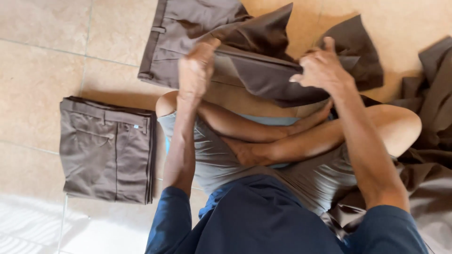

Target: Folding brown pants and stacking them neatly while sitting on the floor.

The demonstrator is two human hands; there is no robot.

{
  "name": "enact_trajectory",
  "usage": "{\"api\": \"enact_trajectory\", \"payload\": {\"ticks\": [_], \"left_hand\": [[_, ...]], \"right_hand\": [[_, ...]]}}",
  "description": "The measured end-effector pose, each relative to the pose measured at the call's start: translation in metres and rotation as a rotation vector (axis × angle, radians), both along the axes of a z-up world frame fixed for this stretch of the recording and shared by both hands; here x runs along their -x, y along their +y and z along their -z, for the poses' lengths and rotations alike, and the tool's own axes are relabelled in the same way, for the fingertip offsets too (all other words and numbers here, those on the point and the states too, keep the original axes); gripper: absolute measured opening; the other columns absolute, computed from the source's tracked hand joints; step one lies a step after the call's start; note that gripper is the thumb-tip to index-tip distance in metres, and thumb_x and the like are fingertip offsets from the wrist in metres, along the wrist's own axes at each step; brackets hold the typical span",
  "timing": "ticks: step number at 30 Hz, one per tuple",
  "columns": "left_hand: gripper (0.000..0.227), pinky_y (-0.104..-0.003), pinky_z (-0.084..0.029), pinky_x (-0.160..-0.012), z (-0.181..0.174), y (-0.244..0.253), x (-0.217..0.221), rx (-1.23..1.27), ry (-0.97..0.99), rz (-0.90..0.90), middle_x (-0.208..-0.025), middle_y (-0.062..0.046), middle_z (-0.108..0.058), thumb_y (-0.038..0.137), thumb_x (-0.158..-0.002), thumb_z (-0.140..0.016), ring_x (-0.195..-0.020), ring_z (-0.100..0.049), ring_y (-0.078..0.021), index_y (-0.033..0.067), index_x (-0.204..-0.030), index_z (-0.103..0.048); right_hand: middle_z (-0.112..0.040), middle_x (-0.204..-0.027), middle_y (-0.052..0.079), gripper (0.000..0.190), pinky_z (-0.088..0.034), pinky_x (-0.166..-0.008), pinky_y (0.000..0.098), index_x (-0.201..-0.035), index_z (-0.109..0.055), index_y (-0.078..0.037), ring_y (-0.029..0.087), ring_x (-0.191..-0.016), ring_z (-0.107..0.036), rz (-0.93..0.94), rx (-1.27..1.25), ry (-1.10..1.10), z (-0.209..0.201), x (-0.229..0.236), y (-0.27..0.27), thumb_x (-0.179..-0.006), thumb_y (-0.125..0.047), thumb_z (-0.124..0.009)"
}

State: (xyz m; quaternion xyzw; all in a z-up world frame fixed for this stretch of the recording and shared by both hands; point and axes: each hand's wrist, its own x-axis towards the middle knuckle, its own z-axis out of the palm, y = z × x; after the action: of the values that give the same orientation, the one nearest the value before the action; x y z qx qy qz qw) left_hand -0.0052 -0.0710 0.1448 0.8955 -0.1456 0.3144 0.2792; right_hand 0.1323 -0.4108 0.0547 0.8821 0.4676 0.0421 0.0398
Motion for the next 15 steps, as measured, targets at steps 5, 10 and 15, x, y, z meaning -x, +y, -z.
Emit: {"api": "enact_trajectory", "payload": {"ticks": [5,10,15], "left_hand": [[0.034,-0.030,-0.064,-0.065,-0.018,0.051,0.003,0.122,-0.162,-0.341,-0.094,-0.013,-0.079,-0.015,-0.085,-0.060,-0.070,-0.075,-0.0210,-0.0010,-0.114,-0.071],[0.038,-0.032,-0.066,-0.075,-0.007,0.069,-0.010,0.172,-0.142,-0.417,-0.102,-0.013,-0.078,-0.014,-0.082,-0.060,-0.078,-0.079,-0.0247,0.0037,-0.115,-0.071],[0.035,-0.024,-0.064,-0.062,0.062,0.092,-0.013,0.203,-0.158,-0.551,-0.091,-0.006,-0.081,-0.013,-0.081,-0.058,-0.067,-0.076,-0.0158,0.0051,-0.108,-0.072]], "right_hand": [[-0.073,-0.069,0.015,0.039,-0.023,-0.127,0.0439,-0.076,-0.074,-0.001,0.033,-0.068,-0.067,0.294,0.097,0.264,-0.007,0.006,-0.018,-0.095,-0.034,-0.062],[-0.067,-0.090,0.022,0.011,-0.052,-0.066,0.0487,-0.098,-0.067,0.002,0.043,-0.072,-0.064,0.303,-0.406,0.230,0.036,0.022,-0.028,-0.094,-0.008,-0.069],[-0.062,-0.128,0.023,0.030,-0.059,-0.067,0.0407,-0.125,-0.050,0.006,0.036,-0.087,-0.071,0.254,-0.657,-0.110,-0.003,0.041,-0.015,-0.098,0.012,-0.063]]}}
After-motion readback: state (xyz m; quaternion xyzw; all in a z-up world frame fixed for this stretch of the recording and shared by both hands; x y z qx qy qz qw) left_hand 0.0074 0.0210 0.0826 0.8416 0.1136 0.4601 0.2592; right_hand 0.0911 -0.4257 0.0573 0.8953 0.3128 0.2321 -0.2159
